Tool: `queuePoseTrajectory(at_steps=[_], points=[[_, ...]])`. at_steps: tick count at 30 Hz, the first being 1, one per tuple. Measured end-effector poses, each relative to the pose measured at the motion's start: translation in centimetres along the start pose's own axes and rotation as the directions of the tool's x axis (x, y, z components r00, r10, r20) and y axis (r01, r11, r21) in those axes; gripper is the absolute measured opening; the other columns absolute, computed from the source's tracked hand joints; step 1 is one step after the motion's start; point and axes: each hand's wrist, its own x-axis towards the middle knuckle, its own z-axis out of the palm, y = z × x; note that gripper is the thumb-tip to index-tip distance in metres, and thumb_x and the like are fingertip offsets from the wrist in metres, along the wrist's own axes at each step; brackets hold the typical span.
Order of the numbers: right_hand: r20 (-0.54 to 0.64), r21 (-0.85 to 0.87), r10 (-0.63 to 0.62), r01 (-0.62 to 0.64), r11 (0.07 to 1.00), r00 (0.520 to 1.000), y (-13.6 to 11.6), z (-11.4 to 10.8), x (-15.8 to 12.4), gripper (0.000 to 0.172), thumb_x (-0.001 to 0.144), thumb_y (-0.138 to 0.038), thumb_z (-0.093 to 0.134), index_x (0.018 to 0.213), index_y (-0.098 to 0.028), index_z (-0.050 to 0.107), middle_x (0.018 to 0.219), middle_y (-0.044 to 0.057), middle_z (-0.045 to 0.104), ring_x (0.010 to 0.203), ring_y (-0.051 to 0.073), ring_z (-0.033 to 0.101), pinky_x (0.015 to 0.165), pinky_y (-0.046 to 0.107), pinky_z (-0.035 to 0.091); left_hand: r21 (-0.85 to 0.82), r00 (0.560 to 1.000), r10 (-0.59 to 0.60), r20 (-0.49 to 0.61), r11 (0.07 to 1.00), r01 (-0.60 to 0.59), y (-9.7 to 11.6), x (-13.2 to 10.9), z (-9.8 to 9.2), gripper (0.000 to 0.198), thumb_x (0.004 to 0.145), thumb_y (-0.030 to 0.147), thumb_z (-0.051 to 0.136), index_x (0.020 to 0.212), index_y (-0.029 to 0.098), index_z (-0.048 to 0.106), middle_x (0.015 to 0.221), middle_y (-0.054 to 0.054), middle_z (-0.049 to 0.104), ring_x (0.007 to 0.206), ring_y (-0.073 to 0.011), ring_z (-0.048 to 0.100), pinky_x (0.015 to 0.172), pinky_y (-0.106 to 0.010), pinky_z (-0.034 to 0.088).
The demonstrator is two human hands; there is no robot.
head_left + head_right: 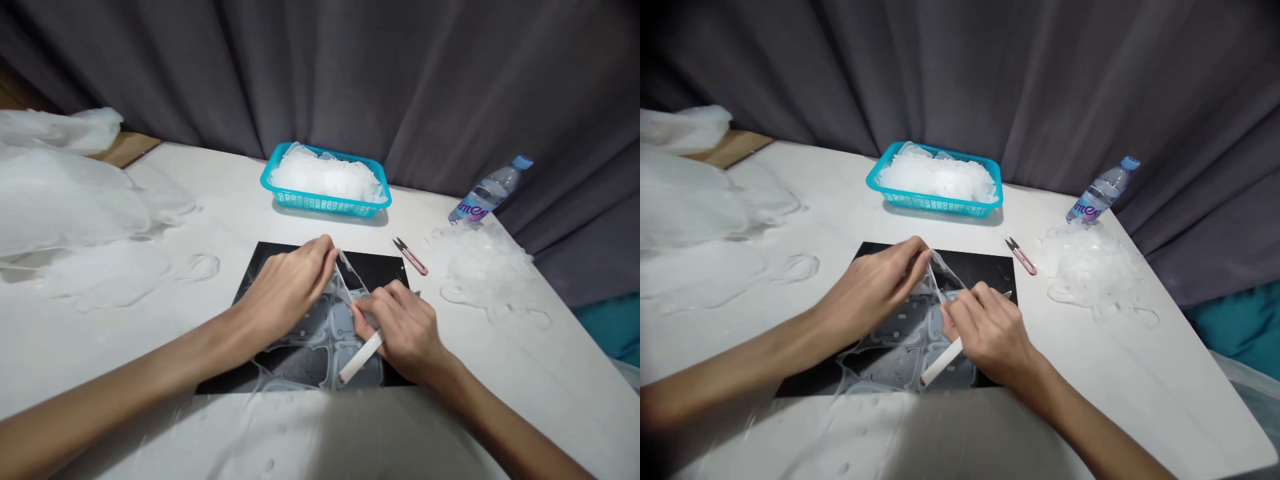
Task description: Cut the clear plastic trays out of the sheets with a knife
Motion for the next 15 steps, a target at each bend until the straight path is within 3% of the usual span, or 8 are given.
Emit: queuePoseTrajectory(at_steps=[2,6,10,13,15], points=[[0.005,0.002,0.008,-0.008,1.0,1.0,0.1,0.1,-0.2,0.013,0.1,-0.013,0.062,0.092,-0.022,0.057,0.069,0.0,0.063,0.067,0.019,0.052,0.059,0.034,0.038,-0.064,0.998,0.017,0.054,0.998,-0.014,-0.7,0.6,0.3,0.026,0.112,0.033,0.034,0.091,0.023,0.045,0.069,0.003,0.05,0.056,-0.0153,0.047,0.059,-0.03,0.03],[0.032,0.133,0.159,-0.162,0.978,0.987,0.4,0.3,-0.4,0.015,0.099,-0.012,0.061,0.09,-0.022,0.055,0.074,0.001,0.064,0.07,0.019,0.053,0.063,0.033,0.042,-0.23,0.985,0.056,0.16,0.973,-0.018,-1.2,1.2,0.1,0.027,0.113,0.036,0.036,0.091,0.023,0.045,0.063,0.007,0.041,0.053,-0.013,0.041,0.057,-0.029,0.03],[0.075,0.254,0.272,-0.282,0.925,0.959,0.7,0.4,-0.5,0.012,0.102,-0.014,0.06,0.093,-0.022,0.057,0.08,0.001,0.066,0.072,0.018,0.055,0.065,0.031,0.044,-0.343,0.975,0.088,0.205,0.939,-0.012,-0.8,0.9,-0.8,0.04,0.112,0.047,0.04,0.088,0.02,0.056,0.07,0.004,0.051,0.06,-0.0123,0.046,0.06,-0.027,0.035],[0.101,0.307,0.314,-0.33,0.893,0.944,0.9,0.4,-0.6,0.007,0.103,-0.017,0.061,0.097,-0.021,0.06,0.084,0.002,0.069,0.075,0.018,0.058,0.066,0.031,0.046,-0.364,0.957,0.144,0.252,0.93,-0.044,-1.0,0.6,-1.3,0.042,0.1,0.061,0.062,0.096,0.02,0.067,0.074,0.003,0.057,0.064,-0.0138,0.051,0.06,-0.026,0.038],[0.116,0.319,0.332,-0.352,0.88,0.936,1.1,0.4,-0.6,0.005,0.103,-0.018,0.061,0.1,-0.021,0.062,0.086,0.003,0.07,0.076,0.018,0.06,0.067,0.031,0.047,-0.352,0.946,0.223,0.235,0.927,-0.131,-1.3,0.4,-1.3,0.043,0.091,0.06,0.075,0.102,0.019,0.071,0.085,0.0,0.062,0.075,-0.0162,0.058,0.066,-0.026,0.043]])
